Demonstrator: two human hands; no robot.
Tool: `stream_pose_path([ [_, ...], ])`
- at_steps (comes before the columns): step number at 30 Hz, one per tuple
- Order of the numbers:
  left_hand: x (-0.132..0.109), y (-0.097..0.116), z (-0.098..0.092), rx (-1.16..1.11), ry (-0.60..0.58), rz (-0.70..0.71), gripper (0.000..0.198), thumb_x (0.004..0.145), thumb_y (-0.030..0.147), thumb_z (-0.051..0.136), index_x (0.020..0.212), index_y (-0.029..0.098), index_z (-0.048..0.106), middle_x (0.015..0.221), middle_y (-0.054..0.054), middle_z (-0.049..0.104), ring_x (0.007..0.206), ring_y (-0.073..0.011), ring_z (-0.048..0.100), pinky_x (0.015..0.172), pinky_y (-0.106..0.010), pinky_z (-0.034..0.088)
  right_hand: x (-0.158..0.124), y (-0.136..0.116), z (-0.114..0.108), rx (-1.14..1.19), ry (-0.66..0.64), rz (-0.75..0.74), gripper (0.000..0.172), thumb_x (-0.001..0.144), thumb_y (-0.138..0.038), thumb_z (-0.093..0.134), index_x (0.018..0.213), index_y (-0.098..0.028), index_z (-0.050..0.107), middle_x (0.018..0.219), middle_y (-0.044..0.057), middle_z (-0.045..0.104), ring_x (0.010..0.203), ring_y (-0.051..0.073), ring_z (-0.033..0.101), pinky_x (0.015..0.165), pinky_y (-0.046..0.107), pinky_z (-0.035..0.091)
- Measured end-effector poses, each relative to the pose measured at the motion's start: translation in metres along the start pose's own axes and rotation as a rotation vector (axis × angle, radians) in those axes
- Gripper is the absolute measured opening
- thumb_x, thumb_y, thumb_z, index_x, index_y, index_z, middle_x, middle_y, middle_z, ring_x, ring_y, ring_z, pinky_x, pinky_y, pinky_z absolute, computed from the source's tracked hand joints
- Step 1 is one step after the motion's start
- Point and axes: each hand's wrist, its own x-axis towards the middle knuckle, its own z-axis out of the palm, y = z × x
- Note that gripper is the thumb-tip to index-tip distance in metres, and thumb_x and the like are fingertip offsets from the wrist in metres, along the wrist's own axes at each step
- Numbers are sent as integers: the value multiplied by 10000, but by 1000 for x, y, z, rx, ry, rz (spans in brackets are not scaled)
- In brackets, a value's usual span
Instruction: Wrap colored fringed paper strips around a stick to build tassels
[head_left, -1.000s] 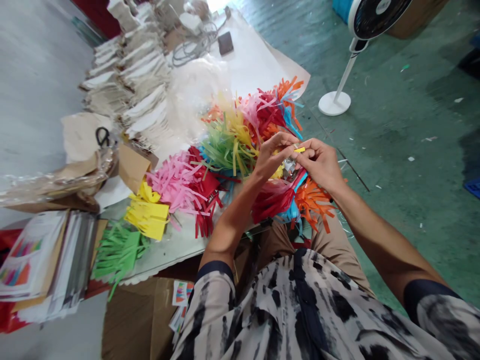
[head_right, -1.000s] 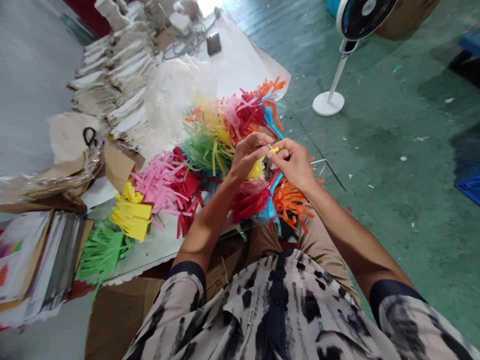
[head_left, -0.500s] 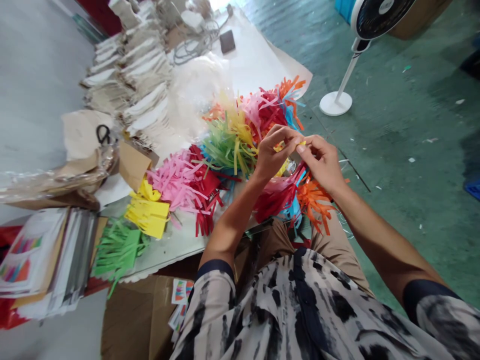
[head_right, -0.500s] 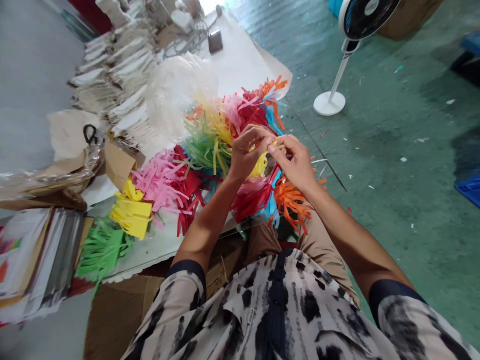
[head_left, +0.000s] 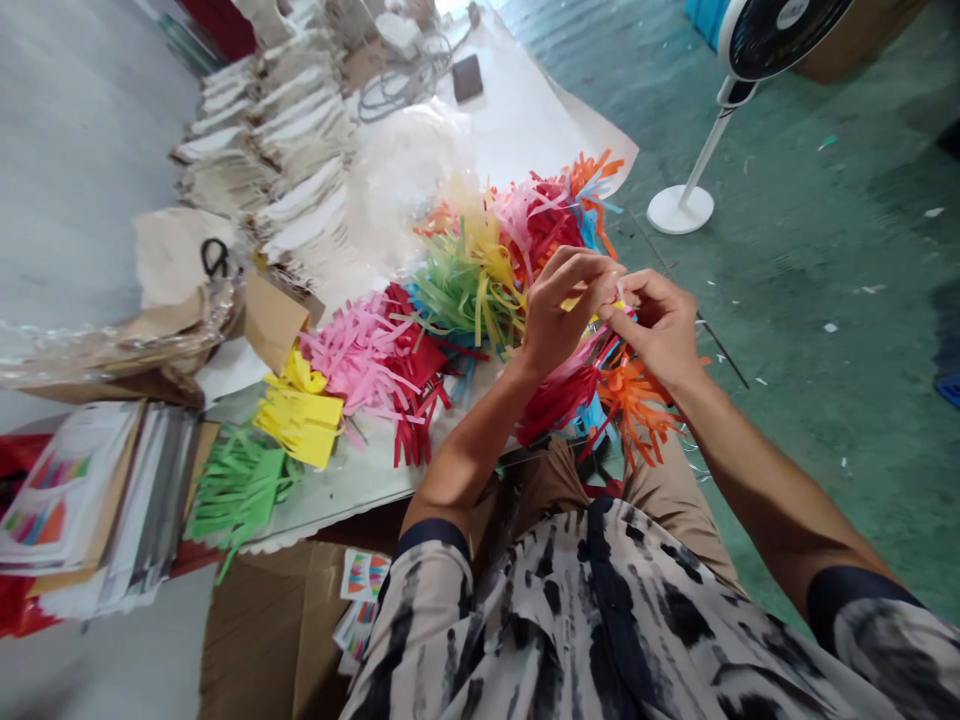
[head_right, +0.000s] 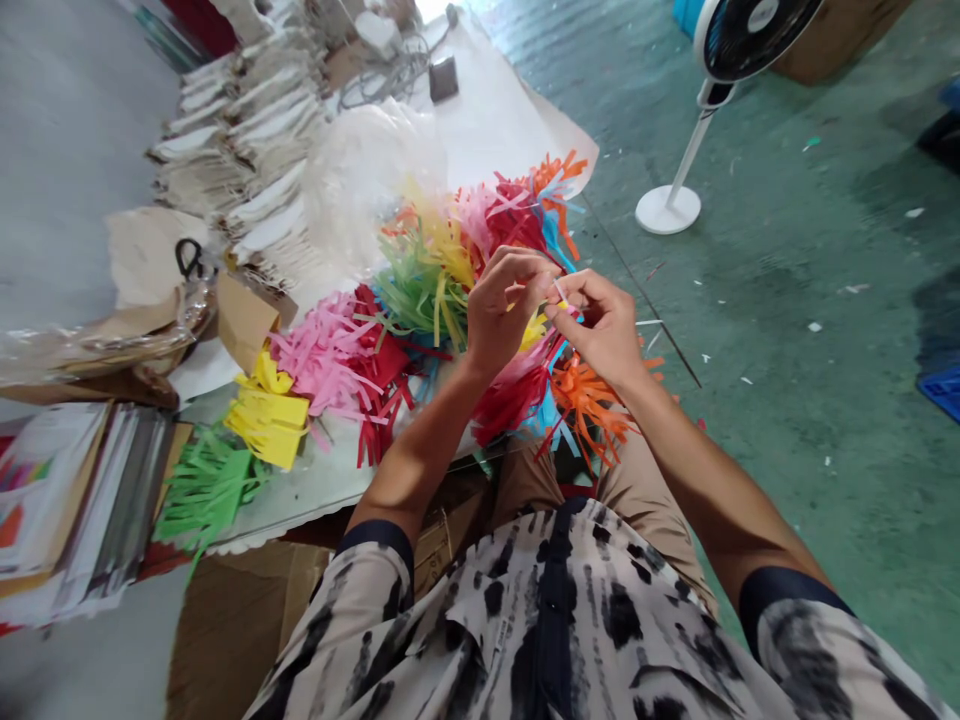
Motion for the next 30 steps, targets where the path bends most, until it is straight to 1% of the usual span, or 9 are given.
stream_pose_path([
  [5,-2,12,0,3,-16,32,332,1023,655,748,1002,329,804,1117,-103,752,1073,-273,665,774,-462,588,0,-3,-2,-18,-15,-5,488,832,-757,875,851,-316,667,876,24,645,812,219,567,781,425,536],
  [8,-3,11,0,-5,-15,35,341,1046,650,723,1018,320,805,1118,-94,735,1055,-251,674,754,-423,580,-2,-3,-2,-27,-9,-9,439,865,-743,860,861,-327,719,894,33,685,848,234,618,819,446,557],
  [12,-3,-1,-1,-59,-2,-62,422,1026,722,712,1073,310,787,1138,-65,753,1031,-227,673,810,-406,589,-3,-4,-2,-33,29,16,312,962,-673,802,891,-370,823,937,31,769,916,259,701,866,471,582],
  [15,-6,-14,-4,-99,-50,-194,491,973,766,754,1149,308,762,1152,-64,783,1013,-218,686,862,-405,594,-3,-1,-2,-1,70,32,264,970,-642,809,906,-391,860,974,23,813,941,264,736,872,472,595],
  [17,-10,-22,-6,-128,-106,-261,535,918,741,840,1210,307,729,1111,-51,790,1006,-208,702,886,-393,600,-2,2,-1,33,98,35,257,976,-620,812,894,-382,865,976,29,824,967,271,755,876,473,602],
  [20,-19,-29,-6,-142,-144,-280,606,835,616,961,1263,297,675,1038,-6,767,923,-173,729,866,-362,616,0,8,0,49,125,53,263,982,-592,806,880,-356,861,969,43,832,1000,288,777,844,466,614],
  [22,-23,-30,-4,-66,-117,-263,546,828,523,972,1218,277,679,1015,5,758,875,-153,734,841,-334,614,0,10,1,33,137,77,257,982,-581,800,883,-351,859,973,44,840,1012,292,788,821,456,624],
  [26,-28,-24,0,120,-81,-175,206,909,360,873,980,235,725,977,-19,773,898,-159,739,858,-316,608,0,13,1,22,152,105,237,978,-575,801,899,-363,873,1001,34,860,1022,292,808,851,467,647],
  [30,-27,-19,-1,179,-14,-106,44,941,261,797,921,249,759,912,-18,778,872,-163,724,829,-310,588,0,15,1,27,154,124,249,978,-589,804,915,-363,886,1021,23,870,1047,308,820,897,501,664],
])
